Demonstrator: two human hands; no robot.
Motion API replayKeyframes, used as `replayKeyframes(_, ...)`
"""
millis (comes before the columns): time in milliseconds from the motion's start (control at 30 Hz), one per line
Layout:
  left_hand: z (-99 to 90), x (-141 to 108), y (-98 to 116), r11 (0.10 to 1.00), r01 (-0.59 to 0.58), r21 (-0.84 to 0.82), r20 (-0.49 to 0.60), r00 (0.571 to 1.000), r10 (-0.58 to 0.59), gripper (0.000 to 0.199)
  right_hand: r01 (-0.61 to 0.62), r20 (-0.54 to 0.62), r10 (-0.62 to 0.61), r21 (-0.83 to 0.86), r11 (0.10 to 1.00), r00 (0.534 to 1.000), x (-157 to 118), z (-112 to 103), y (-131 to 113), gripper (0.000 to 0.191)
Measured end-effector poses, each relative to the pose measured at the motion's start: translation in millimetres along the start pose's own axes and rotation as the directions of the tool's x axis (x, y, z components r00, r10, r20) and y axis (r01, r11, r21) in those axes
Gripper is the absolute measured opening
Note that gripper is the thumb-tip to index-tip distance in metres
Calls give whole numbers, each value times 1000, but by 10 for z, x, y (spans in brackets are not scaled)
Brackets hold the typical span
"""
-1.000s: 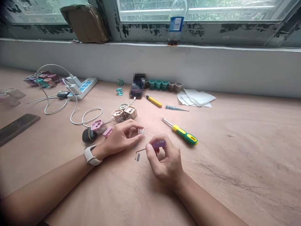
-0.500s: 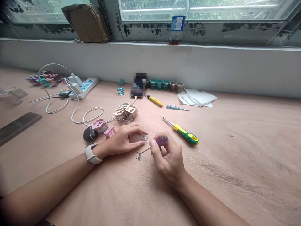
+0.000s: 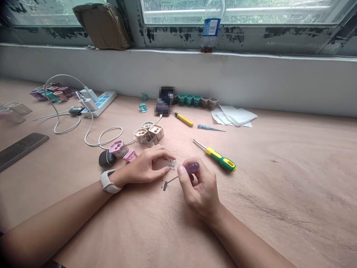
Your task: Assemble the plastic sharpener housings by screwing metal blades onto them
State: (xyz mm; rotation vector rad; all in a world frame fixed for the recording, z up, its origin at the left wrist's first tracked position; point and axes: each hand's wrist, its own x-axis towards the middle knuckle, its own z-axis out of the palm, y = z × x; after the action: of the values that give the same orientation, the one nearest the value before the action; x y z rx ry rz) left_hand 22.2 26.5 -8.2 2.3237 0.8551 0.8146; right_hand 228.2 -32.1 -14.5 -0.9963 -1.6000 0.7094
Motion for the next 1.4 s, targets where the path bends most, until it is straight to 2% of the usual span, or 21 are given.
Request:
replayKeyframes(133,8,1,-9,1000,-2,1,-3,1000,2,29,10,-2,-10,-11,1000,1000,-9,-9,15,18)
replayKeyframes(300,13,-4,-13,1000,1,14,0,1000,-1,28,-18,-69,15,-44,999,998,-28,-24,60,21)
replayKeyframes(467,3,-10,-17,1000,0,11,1,1000,0,28,-36,-21,36,12,999,999,-39,-30,83,25)
replayKeyframes(733,0,-4,4,1000,-2,4,16,1000,2,27,-56,-41,58,42,998,997,-36,-23,75,25)
replayKeyframes(1033,-37,-28,60,999,-40,36,141,989,35,58,-43,-33,44,27,999,999,-21,-14,52,24)
replayKeyframes(1400,-29,-25,45,996,-42,75,162,986,29,60,-102,-65,109,95,990,992,-31,-10,120,25)
